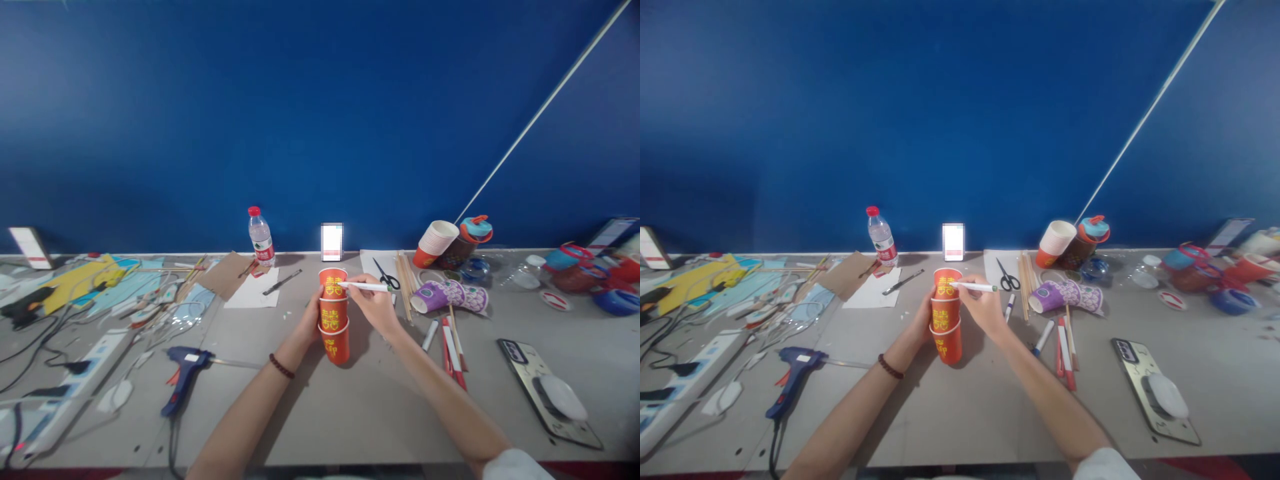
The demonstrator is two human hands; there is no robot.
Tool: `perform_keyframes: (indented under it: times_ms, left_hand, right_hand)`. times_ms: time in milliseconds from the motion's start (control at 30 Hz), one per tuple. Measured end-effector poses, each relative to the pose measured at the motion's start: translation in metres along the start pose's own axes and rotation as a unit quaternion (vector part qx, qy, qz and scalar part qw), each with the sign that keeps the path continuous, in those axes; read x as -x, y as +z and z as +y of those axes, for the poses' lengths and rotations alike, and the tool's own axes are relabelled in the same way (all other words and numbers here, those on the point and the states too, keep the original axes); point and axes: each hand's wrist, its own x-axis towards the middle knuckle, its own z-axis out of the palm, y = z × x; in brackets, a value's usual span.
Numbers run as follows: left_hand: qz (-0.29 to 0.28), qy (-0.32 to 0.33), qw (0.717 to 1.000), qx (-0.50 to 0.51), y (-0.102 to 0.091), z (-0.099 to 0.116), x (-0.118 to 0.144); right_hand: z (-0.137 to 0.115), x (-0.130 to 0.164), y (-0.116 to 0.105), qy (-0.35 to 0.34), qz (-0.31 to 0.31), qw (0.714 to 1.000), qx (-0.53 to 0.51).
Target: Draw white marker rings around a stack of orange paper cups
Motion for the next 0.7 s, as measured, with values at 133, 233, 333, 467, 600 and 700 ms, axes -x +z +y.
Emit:
perform_keyframes:
  times_ms: [133,233,333,467,600,700]
  left_hand:
    - [-0.002,-0.008,1.000,-0.004,-0.0009,-0.0002,-0.0006]
    - [0.001,-0.004,1.000,-0.007,-0.0016,-0.0006,-0.0009]
    - [-0.005,-0.002,1.000,-0.006,-0.0021,-0.0007,-0.0007]
    - [-0.011,-0.006,1.000,-0.005,-0.0021,-0.0002,-0.0004]
    - [-0.006,-0.011,1.000,-0.004,-0.0022,0.0002,-0.0009]
    - [-0.005,-0.017,1.000,-0.004,-0.0028,0.0000,-0.0015]
  right_hand:
    - [0.0005,0.0000,0.0000,0.008,-0.005,1.000,-0.008]
    - [-0.0008,-0.0003,0.0002,0.007,-0.002,1.000,-0.011]
    - [-0.0018,-0.0006,0.0003,0.008,0.002,1.000,-0.015]
    - [-0.0008,-0.0011,-0.0005,0.003,0.004,1.000,-0.014]
    - [0.0004,-0.0017,-0.0018,-0.011,0.008,1.000,0.000]
    - [0.0007,-0.0020,-0.0028,-0.021,0.012,1.000,0.015]
